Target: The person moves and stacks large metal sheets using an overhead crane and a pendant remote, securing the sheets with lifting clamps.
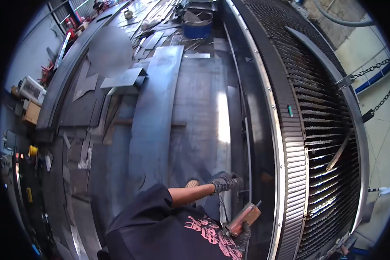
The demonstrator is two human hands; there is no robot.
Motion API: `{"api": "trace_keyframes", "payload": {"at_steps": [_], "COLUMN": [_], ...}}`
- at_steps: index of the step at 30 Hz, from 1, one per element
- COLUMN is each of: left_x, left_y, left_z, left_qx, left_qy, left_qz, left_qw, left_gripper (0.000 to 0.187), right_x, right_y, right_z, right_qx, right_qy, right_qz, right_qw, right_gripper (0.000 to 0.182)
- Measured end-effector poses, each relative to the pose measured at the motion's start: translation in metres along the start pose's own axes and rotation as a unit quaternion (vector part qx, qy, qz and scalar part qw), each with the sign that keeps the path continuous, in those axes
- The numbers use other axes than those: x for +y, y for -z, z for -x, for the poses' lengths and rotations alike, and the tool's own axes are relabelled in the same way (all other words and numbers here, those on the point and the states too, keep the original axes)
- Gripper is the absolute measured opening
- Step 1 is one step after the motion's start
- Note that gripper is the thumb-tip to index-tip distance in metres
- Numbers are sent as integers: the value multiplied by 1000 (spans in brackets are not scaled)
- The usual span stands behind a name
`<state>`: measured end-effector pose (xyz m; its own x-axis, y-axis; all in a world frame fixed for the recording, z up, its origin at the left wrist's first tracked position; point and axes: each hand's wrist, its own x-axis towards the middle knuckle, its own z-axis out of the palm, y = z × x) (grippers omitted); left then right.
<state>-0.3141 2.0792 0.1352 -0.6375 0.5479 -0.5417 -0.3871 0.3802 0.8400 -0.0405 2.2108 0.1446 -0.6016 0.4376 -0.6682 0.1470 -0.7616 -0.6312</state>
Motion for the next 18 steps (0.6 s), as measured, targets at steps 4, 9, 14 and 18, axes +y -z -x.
{"api": "trace_keyframes", "payload": {"at_steps": [4,9,14,18], "left_x": [-57,-124,-142,-139], "left_y": [32,28,-32,-101], "left_z": [68,131,139,181], "left_qx": [41,74,70,86], "left_qy": [86,172,140,119], "left_qz": [-57,37,106,176], "left_qw": [994,982,982,973], "left_gripper": [45,33,23,23], "right_x": [19,35,48,43], "right_y": [24,29,95,143], "right_z": [40,81,118,171], "right_qx": [-71,8,-41,-67], "right_qy": [-108,-5,53,102], "right_qz": [-40,56,85,175], "right_qw": [991,998,994,977], "right_gripper": [49,31,41,46]}}
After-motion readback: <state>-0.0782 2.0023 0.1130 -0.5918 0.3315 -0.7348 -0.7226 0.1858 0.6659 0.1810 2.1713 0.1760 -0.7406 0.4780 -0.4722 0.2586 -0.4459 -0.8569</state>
